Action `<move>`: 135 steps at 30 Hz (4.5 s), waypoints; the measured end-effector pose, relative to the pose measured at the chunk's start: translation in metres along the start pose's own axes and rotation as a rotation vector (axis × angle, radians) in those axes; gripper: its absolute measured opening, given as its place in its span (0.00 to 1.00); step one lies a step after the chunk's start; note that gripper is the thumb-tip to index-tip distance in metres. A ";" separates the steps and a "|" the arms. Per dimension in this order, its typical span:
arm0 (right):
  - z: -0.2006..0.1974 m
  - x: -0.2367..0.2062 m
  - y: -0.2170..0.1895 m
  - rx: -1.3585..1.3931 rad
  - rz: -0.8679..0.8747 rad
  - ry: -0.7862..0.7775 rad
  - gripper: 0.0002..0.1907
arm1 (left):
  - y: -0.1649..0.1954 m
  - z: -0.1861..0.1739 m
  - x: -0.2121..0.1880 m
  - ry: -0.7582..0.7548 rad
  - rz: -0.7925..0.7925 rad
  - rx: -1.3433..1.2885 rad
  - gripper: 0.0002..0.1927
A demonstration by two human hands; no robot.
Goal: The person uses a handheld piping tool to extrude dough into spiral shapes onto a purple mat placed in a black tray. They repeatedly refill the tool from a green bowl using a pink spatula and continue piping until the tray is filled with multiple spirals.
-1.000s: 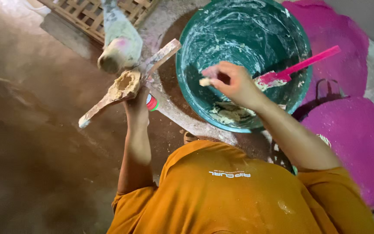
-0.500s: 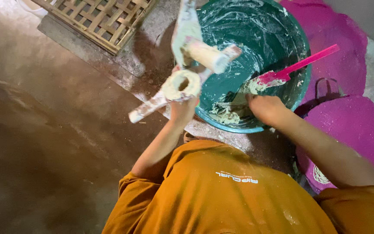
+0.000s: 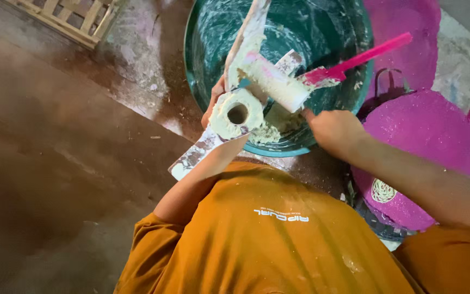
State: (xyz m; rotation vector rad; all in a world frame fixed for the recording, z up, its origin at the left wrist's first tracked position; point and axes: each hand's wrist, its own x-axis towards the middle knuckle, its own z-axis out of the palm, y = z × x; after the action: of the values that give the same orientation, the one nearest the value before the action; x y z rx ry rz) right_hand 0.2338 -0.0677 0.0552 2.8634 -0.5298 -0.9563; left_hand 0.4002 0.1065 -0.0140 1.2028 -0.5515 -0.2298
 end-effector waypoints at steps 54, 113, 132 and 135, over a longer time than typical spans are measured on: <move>-0.154 -0.097 -0.013 0.042 -0.090 0.454 0.08 | 0.088 -0.008 0.051 -0.634 0.471 0.863 0.28; -0.128 -0.079 -0.054 -0.376 -0.220 0.647 0.10 | 0.064 0.014 0.058 -0.786 0.238 0.357 0.32; -0.165 -0.124 -0.041 -0.284 -0.206 0.558 0.10 | 0.087 -0.009 0.073 -0.749 -0.011 0.764 0.32; -0.191 -0.161 -0.030 -0.255 -0.101 0.505 0.08 | 0.098 -0.024 0.096 -0.773 0.373 0.914 0.42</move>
State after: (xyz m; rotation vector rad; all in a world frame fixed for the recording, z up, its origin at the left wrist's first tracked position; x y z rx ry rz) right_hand 0.2370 0.0092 0.2947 2.7577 -0.1993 -0.2539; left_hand 0.4825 0.1176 0.0976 1.8458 -1.6618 -0.1104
